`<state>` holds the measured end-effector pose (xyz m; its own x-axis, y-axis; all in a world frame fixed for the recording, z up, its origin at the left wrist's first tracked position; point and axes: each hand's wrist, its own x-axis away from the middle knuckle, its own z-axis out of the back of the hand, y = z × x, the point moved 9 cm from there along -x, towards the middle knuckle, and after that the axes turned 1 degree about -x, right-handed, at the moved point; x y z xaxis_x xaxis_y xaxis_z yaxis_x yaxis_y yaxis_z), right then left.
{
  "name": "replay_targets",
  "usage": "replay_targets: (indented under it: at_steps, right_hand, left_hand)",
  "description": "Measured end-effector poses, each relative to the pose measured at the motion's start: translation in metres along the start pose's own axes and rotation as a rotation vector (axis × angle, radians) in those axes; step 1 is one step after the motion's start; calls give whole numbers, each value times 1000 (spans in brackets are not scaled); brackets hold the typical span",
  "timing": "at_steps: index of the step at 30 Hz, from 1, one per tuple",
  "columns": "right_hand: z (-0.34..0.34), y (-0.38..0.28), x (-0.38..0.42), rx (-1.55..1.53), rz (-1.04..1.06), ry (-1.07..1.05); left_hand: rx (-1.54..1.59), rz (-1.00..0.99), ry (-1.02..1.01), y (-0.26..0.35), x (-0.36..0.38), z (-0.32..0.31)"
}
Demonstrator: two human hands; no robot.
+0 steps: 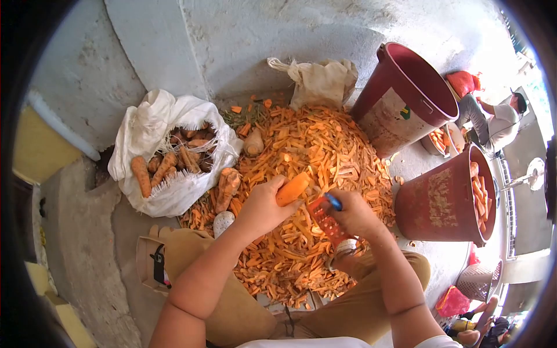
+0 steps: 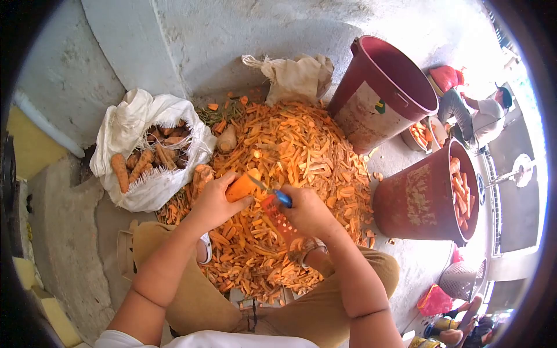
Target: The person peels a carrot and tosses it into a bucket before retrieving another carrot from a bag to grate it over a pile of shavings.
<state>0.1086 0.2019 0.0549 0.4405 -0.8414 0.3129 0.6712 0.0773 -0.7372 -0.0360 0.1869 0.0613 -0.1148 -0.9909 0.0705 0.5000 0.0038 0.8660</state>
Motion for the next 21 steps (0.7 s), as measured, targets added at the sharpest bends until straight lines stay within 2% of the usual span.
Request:
replay_targets:
  at_steps: [4,7,10,13,15,16,19,20,21]
  right_hand:
    - [-13,8,-1,29,8,-29]
    - [-18,18,-3,-20,28,15]
    - [-18,15,0,-100,59,92]
    - [-27,32,-5,-177,52,74]
    - [-33,39,-9,-174,62,64]
    - [-36,40,-9,-100,-43,7]
    - [-49,48,-12,-120,6,34]
    - [-51,51,-13,-56,3,53]
    - [-55,63,-14,-196,-107,7]
  left_hand:
    - [114,-116,-16,11,0,-6]
    - [163,-58,-105,7,-1,-15]
    - [354,-27,-212,8,3,-30]
    - [300,-115,-196,13,3,-31]
    - [83,-261,-109,29,5,-20]
    - [-25,-334,-67,37,6,-16]
    - [-68,-362,-77,32,8,-20]
    - [-32,-339,-169,30,10,-26]
    - [3,-314,-260,33,15,-31]
